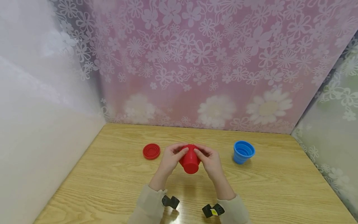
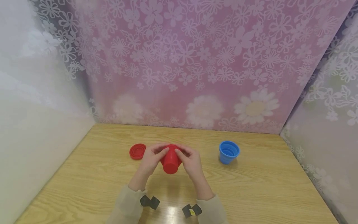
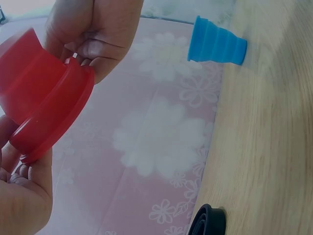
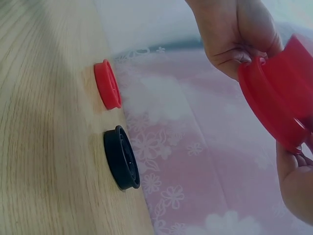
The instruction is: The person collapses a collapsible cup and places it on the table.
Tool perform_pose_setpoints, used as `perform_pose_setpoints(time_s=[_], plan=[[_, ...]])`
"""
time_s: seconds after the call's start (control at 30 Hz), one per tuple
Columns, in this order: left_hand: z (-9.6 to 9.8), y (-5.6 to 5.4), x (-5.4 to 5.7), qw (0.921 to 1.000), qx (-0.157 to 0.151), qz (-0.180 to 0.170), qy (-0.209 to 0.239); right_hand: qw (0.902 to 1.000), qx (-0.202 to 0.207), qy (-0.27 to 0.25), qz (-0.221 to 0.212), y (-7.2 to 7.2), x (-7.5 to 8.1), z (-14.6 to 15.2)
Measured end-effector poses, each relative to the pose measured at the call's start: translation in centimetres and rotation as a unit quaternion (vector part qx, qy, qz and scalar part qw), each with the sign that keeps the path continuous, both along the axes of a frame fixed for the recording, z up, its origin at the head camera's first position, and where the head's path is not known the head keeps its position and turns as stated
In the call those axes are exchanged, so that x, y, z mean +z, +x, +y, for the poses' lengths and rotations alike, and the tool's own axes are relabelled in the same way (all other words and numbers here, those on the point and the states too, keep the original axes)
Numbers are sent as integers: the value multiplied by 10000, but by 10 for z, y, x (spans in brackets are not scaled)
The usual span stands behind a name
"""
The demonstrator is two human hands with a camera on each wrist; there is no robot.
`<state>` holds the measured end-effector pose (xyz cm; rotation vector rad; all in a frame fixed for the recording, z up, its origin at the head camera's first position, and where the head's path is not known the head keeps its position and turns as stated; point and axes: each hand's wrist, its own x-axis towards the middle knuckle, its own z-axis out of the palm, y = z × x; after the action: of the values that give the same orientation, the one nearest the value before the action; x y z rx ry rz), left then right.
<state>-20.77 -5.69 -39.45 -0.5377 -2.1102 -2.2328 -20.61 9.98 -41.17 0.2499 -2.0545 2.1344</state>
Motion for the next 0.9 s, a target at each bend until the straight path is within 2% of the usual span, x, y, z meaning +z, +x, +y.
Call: perform_pose_setpoints(time_s=[0.2, 0.4, 0.7, 0.9], plan=[[1, 0, 1, 9989, 177, 224, -376, 9992, -285, 240, 158, 4, 7, -5], [0, 2, 3, 9969, 220, 423, -625, 9956, -418, 628, 550, 14, 20, -10], [-2, 1, 3, 9928, 121, 730, -939, 9862, -602, 1128, 1051, 15, 20, -13], [-4, 1, 4, 9921, 90, 705, -1038, 9820, -721, 1225, 1247, 16, 18, -15]])
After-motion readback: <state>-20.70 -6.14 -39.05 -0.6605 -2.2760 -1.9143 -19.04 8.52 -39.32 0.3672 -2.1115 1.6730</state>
